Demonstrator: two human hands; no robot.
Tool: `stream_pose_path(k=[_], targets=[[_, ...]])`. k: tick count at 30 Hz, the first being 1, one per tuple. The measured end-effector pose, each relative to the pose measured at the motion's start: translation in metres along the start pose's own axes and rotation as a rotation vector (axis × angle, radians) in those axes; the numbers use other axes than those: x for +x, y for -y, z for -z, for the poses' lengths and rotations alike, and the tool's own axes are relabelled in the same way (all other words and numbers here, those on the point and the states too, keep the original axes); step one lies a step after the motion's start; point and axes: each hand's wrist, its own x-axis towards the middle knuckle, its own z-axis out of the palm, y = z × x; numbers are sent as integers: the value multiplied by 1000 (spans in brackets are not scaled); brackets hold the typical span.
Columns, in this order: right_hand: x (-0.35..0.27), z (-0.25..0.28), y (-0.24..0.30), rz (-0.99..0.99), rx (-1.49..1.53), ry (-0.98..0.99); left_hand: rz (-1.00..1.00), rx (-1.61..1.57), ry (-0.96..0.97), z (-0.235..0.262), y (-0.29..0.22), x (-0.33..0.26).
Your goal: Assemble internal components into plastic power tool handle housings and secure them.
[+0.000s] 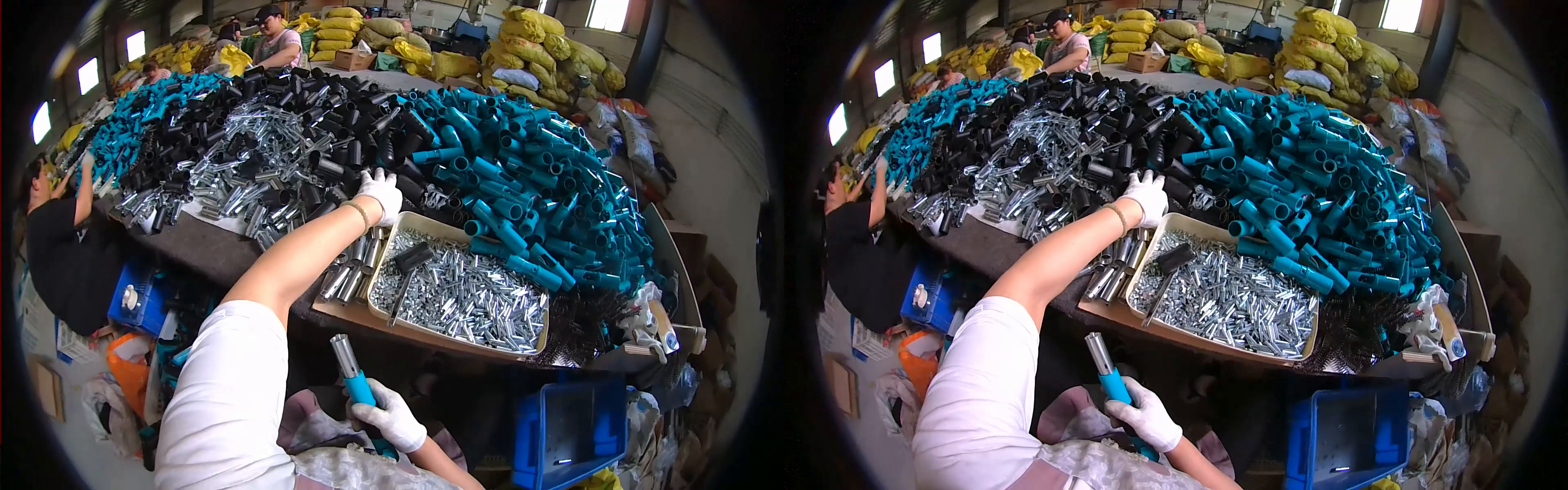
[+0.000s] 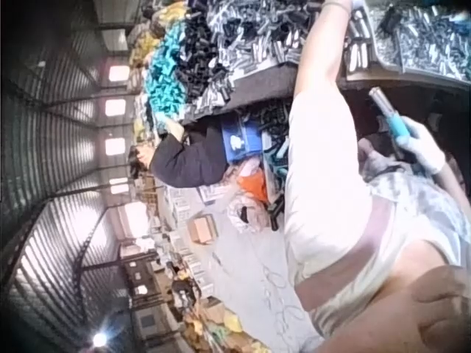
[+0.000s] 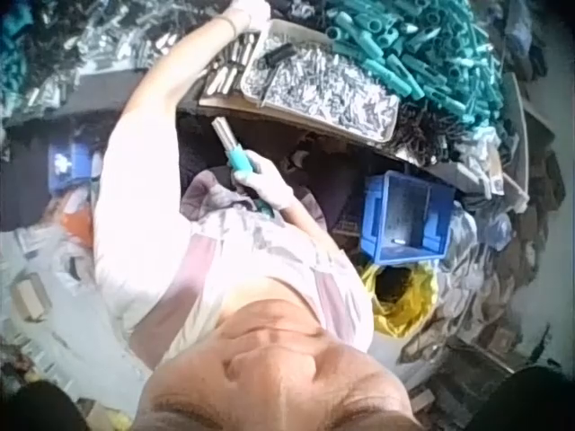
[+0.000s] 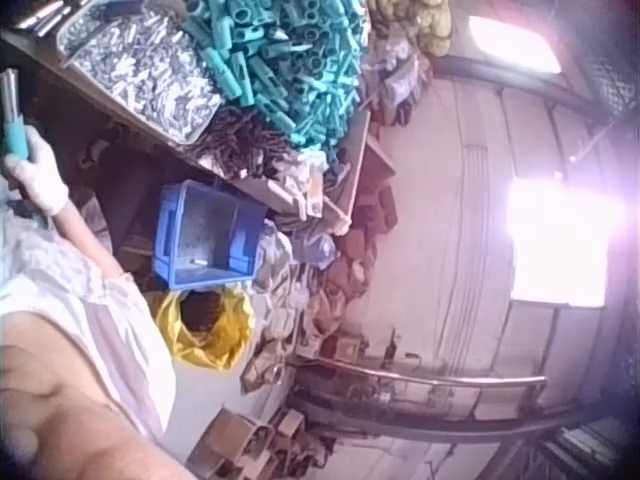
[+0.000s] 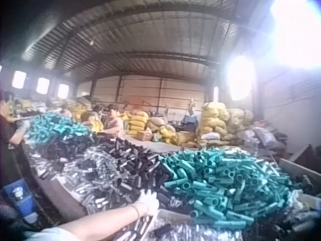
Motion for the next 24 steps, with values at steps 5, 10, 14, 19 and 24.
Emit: stream_pose_path(k=[5,10,14,19,24], targets=[[-4,-2,0,-14,23,8,-51,-79,1,2,7,-5],[-18,2,3,48,39,-55,-85,-139,40,-5,15,-5],[-18,11,5,50,90,-99,-94,-5,93,11,5,-17],[-1,15,7,63,105,-61,-97,-72,-7,-4,5,-11],[-7,19,7,154,159,-26,-107,-242,-250,-6,13,-19]])
